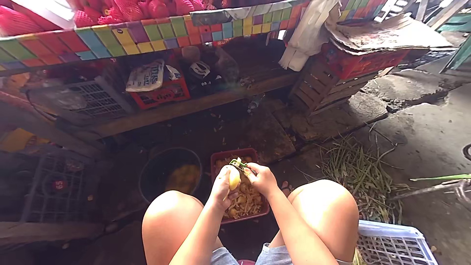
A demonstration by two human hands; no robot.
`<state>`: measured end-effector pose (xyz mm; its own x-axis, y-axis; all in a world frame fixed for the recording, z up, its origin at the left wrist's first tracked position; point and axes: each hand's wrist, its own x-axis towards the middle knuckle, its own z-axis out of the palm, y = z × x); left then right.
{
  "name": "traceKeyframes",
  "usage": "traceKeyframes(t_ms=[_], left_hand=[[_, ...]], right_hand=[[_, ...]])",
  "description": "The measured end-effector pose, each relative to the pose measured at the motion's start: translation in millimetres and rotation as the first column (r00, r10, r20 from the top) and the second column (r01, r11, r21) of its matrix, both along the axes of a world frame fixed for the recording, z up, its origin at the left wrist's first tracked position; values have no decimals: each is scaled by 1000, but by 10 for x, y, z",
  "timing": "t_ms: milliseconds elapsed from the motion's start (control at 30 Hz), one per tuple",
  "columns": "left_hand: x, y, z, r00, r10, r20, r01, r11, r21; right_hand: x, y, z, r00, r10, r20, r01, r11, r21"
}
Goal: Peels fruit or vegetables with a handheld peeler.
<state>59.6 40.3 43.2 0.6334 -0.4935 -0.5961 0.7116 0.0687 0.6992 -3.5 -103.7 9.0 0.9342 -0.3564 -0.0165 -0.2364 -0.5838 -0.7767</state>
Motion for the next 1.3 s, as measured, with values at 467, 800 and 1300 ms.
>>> traceKeyframes(t_ms=[467, 800, 1300], left_hand=[[53, 91, -86, 949, -156, 274, 194, 974, -117], [49, 141, -161, 749, -329, 576, 118, 921, 372], [77, 79, -162, 678, -530, 510, 113, 760, 640]], right_hand=[[-90, 81, 154, 954, -286, 90, 215, 861, 460], [-236, 78, 46, 923, 71, 378, -71, 997, -16], [-146, 114, -4, 966, -61, 252, 90, 990, -106]])
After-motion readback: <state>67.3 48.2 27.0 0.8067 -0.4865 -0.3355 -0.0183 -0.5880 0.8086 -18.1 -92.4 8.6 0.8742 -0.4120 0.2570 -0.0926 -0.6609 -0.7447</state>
